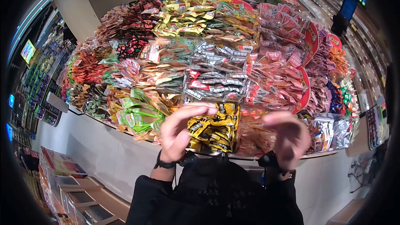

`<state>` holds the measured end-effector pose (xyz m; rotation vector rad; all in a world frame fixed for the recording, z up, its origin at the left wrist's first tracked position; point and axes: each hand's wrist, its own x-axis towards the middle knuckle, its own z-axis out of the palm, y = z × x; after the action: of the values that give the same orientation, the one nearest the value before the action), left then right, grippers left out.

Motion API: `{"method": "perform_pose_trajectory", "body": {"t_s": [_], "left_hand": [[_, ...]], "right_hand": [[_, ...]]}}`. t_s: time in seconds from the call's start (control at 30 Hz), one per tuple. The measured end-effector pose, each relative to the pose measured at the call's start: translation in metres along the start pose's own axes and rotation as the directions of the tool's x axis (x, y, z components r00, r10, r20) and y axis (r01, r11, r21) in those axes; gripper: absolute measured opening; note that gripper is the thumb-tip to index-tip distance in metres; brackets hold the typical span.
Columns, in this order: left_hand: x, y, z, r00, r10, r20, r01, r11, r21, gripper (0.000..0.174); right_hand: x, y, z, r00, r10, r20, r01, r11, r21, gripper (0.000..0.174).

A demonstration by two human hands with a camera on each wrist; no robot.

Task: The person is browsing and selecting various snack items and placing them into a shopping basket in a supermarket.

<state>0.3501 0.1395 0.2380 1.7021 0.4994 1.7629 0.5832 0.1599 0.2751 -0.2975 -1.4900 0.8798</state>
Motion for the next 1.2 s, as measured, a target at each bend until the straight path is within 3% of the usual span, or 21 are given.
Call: {"method": "perform_pose_trajectory", "body": {"t_s": [0.03,0.07,0.1,0.17,0.27,0.6,0.83,1.2], "left_hand": [[-0.008,-0.018,-0.004,0.983,-0.184,-0.016,0.184,0.982,0.043,0.037],[-0.017,-0.037,-0.007,0.932,-0.36,-0.041,0.362,0.929,0.081,0.034],[-0.026,-0.06,-0.009,0.901,-0.429,-0.066,0.434,0.895,0.104,0.03],[-0.043,-0.092,-0.012,0.843,-0.535,-0.059,0.536,0.825,0.179,0.022],[-0.072,-0.119,-0.012,0.756,-0.651,-0.076,0.655,0.748,0.107,0.023],[-0.09,-0.127,-0.012,0.696,-0.717,-0.045,0.718,0.693,0.065,0.023],[-0.094,-0.125,-0.012,0.732,-0.68,-0.03,0.68,0.73,0.069,0.024],[-0.121,-0.113,-0.022,0.755,-0.638,-0.153,0.649,0.76,0.032,0.024]], "right_hand": [[0.001,0.03,-0.014,0.989,0.015,0.147,-0.005,0.998,-0.065,0.032],[-0.002,0.044,-0.018,0.954,0.265,0.14,-0.247,0.96,-0.132,0.024],[-0.005,0.062,-0.016,0.876,0.476,0.074,-0.466,0.876,-0.121,0.019],[-0.009,0.1,-0.02,0.826,0.547,0.138,-0.521,0.833,-0.186,0.018],[-0.019,0.133,-0.025,0.758,0.625,0.186,-0.546,0.764,-0.342,0.019],[-0.039,0.161,-0.014,0.727,0.646,0.232,-0.61,0.763,-0.213,0.02],[-0.051,0.155,-0.013,0.732,0.644,0.224,-0.614,0.765,-0.192,0.018],[-0.068,0.14,-0.011,0.7,0.679,0.222,-0.651,0.734,-0.192,0.018]]}}
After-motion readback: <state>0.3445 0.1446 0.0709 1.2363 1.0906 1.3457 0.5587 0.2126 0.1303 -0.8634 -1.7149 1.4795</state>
